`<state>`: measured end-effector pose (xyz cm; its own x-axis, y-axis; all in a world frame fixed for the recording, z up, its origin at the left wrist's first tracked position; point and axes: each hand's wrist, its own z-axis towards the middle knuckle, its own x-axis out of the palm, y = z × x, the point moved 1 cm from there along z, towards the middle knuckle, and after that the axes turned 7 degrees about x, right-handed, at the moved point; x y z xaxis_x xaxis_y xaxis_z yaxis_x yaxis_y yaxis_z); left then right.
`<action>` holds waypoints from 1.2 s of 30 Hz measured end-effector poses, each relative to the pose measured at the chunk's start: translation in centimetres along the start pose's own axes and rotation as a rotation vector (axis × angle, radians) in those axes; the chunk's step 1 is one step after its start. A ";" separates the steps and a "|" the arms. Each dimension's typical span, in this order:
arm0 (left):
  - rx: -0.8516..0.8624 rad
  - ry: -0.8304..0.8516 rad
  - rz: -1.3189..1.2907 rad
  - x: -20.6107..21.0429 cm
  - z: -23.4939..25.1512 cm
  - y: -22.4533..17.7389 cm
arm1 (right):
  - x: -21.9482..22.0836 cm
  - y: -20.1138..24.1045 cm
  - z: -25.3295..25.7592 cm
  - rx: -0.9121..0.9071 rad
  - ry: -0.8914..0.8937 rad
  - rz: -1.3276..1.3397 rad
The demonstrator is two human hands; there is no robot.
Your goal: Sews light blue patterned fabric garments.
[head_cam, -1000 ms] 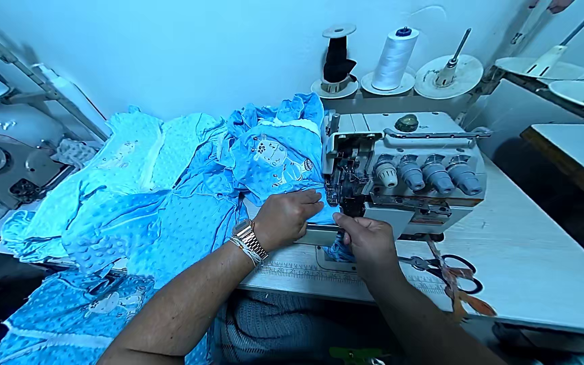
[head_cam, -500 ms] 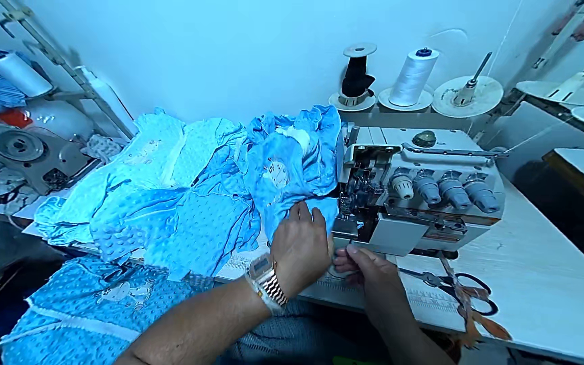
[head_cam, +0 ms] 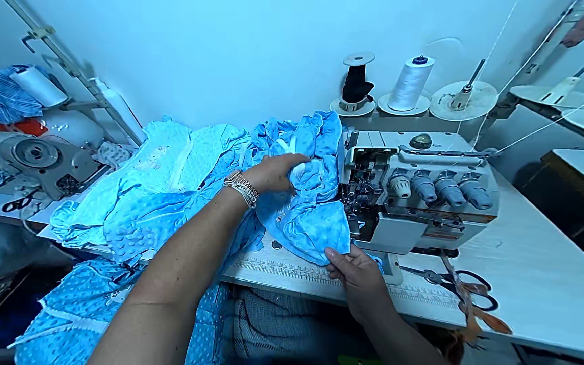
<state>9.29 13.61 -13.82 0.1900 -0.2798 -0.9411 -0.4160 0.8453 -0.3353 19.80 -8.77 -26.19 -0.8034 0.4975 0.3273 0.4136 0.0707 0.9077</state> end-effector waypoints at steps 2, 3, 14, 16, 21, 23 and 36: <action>-0.039 -0.014 -0.034 0.2 -0.6 0.9 | -0.5 0.1 0.0 -0.038 -0.038 0.049; -0.072 -0.038 -0.090 0.2 -1.5 1.2 | -0.8 0.2 -0.1 -0.065 -0.048 0.087; -0.498 0.167 -0.384 0.6 -19.0 -5.1 | -2.2 0.8 -1.0 0.121 -0.006 0.316; -0.636 0.341 -0.111 1.5 -19.4 -4.7 | -1.9 0.6 -0.9 0.165 -0.002 0.316; -0.816 0.475 0.392 3.2 -17.5 -4.7 | -1.6 0.9 -0.4 0.087 -0.074 0.283; -0.634 0.193 0.496 3.3 -16.6 -6.4 | -1.6 1.1 -0.4 0.004 -0.111 0.219; 0.849 -0.177 0.225 6.7 -1.7 -6.3 | -1.8 2.4 0.2 -0.209 -0.213 0.072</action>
<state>11.65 5.65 -18.08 0.3468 -0.0519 -0.9365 0.3252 0.9432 0.0681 22.34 -9.37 -24.65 -0.6580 0.6665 0.3504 0.3513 -0.1399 0.9258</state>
